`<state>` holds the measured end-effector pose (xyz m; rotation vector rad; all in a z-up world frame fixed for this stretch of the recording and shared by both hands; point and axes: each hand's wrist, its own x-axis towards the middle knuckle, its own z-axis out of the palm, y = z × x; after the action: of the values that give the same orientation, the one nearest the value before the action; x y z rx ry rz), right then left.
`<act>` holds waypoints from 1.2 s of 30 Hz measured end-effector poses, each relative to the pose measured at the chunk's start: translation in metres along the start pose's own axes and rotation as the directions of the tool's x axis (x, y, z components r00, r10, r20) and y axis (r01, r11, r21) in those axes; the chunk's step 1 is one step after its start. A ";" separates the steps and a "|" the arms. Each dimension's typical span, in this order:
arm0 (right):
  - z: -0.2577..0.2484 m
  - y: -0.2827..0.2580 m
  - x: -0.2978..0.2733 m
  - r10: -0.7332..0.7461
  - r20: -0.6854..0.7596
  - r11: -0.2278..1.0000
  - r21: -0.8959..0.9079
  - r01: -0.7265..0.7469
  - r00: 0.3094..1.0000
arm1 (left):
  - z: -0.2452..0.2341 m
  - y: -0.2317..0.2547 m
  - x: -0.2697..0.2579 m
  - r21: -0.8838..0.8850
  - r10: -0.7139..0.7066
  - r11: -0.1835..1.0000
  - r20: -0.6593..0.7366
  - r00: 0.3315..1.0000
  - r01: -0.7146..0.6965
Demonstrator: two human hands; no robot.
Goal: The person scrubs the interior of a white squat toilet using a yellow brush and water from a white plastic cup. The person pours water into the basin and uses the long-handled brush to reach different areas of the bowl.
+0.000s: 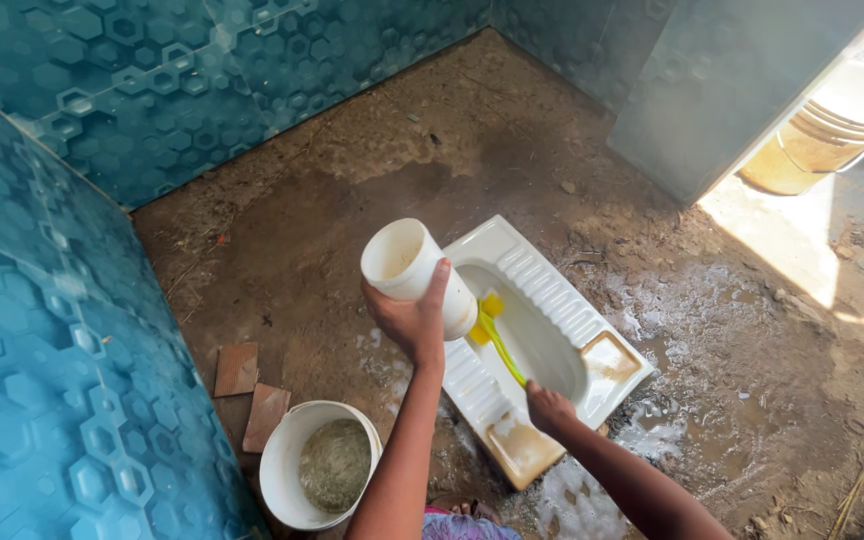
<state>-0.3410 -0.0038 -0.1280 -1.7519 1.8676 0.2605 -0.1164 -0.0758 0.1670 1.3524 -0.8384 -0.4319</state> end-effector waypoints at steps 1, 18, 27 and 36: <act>-0.002 -0.006 0.006 0.011 0.042 0.999 -0.045 -0.009 0.999 | 0.000 -0.001 -0.001 0.002 -0.001 1.000 -0.003 1.000 0.001; -0.061 0.136 -0.085 -0.070 0.290 0.997 0.012 0.070 0.954 | 0.000 -0.012 -0.003 0.187 -0.065 0.981 0.069 0.996 0.051; -0.041 0.017 0.041 -0.111 0.095 0.991 -0.057 0.117 0.989 | 0.012 -0.028 0.003 0.158 -0.037 0.987 0.059 0.998 0.027; -0.034 -0.016 0.040 0.029 -0.083 1.000 0.002 -0.029 0.996 | 0.023 -0.052 -0.024 0.297 0.060 0.947 0.208 0.976 -0.122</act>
<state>-0.3336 -0.0572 -0.1174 -1.7604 1.9523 0.2005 -0.1390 -0.0851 0.1102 1.5676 -1.1660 -0.3758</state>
